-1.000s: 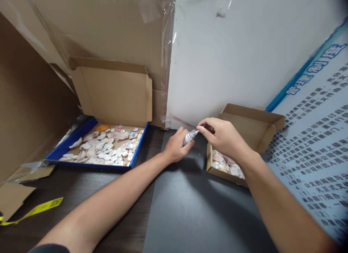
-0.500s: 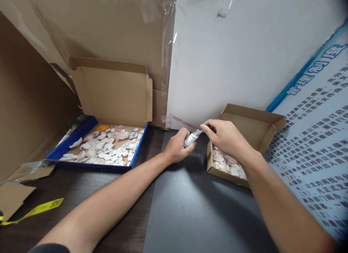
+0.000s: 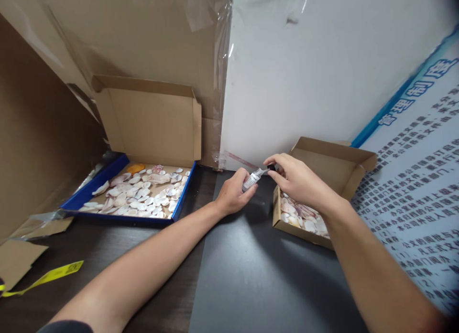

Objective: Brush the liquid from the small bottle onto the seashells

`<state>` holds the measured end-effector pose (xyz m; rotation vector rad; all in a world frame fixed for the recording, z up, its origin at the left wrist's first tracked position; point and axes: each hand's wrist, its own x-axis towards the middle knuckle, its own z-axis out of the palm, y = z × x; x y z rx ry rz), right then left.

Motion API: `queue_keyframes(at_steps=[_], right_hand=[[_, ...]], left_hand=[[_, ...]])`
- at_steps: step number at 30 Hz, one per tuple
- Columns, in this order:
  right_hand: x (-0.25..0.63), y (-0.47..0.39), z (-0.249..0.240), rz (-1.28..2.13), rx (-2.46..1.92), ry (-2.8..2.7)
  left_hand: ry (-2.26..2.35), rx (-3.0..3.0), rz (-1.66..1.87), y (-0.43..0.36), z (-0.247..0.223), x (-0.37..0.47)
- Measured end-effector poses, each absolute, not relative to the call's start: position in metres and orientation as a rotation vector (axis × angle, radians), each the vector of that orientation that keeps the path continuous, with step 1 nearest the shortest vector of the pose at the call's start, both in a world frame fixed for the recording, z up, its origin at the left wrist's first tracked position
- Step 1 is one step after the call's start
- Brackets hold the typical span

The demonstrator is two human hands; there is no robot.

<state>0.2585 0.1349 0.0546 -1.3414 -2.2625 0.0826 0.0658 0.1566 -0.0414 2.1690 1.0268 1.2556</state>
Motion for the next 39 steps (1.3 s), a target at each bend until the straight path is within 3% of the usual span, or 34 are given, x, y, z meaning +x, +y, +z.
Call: queue_keyframes(at_steps=[6,22,39], right_hand=[[0.251,0.128,0.061,0.173,-1.199,-2.215],[0.258,0.131,0.065,-0.065,-1.268,-2.197],[0.258,0.124,0.073,0.047,-1.281,-2.172]], left_hand=[[1.059,2.136,1.275,0.157,-0.043,0.069],[0.967,2.249,1.244,0.161,-0.044,0.067],[1.401,2.149,1.013,0.180,-0.046,0.059]])
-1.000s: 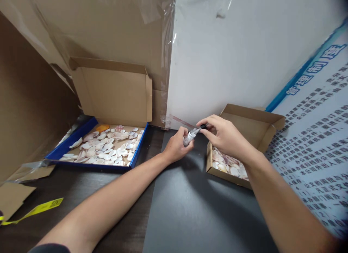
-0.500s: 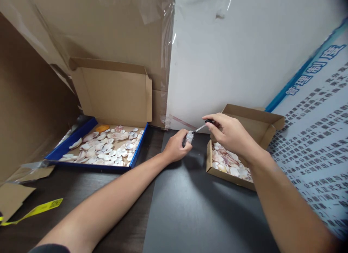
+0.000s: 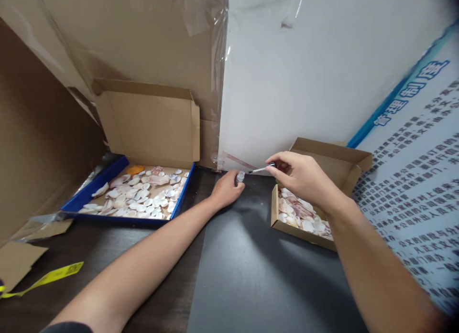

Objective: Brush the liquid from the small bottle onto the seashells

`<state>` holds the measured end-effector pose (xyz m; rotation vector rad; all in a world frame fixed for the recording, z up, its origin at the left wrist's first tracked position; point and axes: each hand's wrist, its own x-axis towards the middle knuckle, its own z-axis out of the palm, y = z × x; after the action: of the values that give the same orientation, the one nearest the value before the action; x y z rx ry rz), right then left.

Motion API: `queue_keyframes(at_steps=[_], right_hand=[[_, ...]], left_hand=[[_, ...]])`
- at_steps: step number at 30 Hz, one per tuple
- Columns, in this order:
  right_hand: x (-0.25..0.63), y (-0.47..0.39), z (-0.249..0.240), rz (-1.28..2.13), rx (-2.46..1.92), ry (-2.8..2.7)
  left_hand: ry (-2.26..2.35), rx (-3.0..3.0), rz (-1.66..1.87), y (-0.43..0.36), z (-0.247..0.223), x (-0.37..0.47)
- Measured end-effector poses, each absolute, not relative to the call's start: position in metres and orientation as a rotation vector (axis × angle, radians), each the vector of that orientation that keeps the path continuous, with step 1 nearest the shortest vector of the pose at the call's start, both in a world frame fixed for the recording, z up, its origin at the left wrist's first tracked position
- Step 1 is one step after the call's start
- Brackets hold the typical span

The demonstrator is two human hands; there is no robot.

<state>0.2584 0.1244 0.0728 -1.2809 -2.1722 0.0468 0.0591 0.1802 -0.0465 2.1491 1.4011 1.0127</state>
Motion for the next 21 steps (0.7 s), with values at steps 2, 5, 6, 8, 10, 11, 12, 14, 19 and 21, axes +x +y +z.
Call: queue_keyframes(at_steps=[2,5,6,8,10,11,12,14,19,21], right_hand=[[0.258,0.123,0.073,0.067,-1.287,-2.170],[0.257,0.122,0.074,0.108,-1.292,-2.166],[0.257,0.121,0.073,0.122,-1.291,-2.165],[0.255,0.120,0.073,0.139,-1.286,-2.163],[0.254,0.118,0.074,0.151,-1.281,-2.160],[0.253,0.117,0.074,0.157,-1.279,-2.158],[0.252,0.116,0.075,0.164,-1.278,-2.157],[0.251,0.114,0.077,0.172,-1.274,-2.157],[0.249,0.109,0.081,0.168,-1.268,-2.136],[0.245,0.107,0.079,0.181,-1.254,-2.142]], left_hand=[[1.421,2.158,0.995,0.182,-0.047,0.058],[1.446,2.169,0.973,0.183,-0.047,0.058],[1.456,2.168,0.968,0.183,-0.047,0.058],[1.472,2.161,0.960,0.183,-0.046,0.058],[1.481,2.151,0.959,0.182,-0.046,0.058],[1.482,2.145,0.960,0.182,-0.046,0.057],[1.482,2.136,0.962,0.182,-0.046,0.057],[1.482,2.104,0.972,0.182,-0.046,0.056],[1.539,1.914,1.057,0.169,-0.042,0.049],[1.513,1.819,1.124,0.153,-0.038,0.048]])
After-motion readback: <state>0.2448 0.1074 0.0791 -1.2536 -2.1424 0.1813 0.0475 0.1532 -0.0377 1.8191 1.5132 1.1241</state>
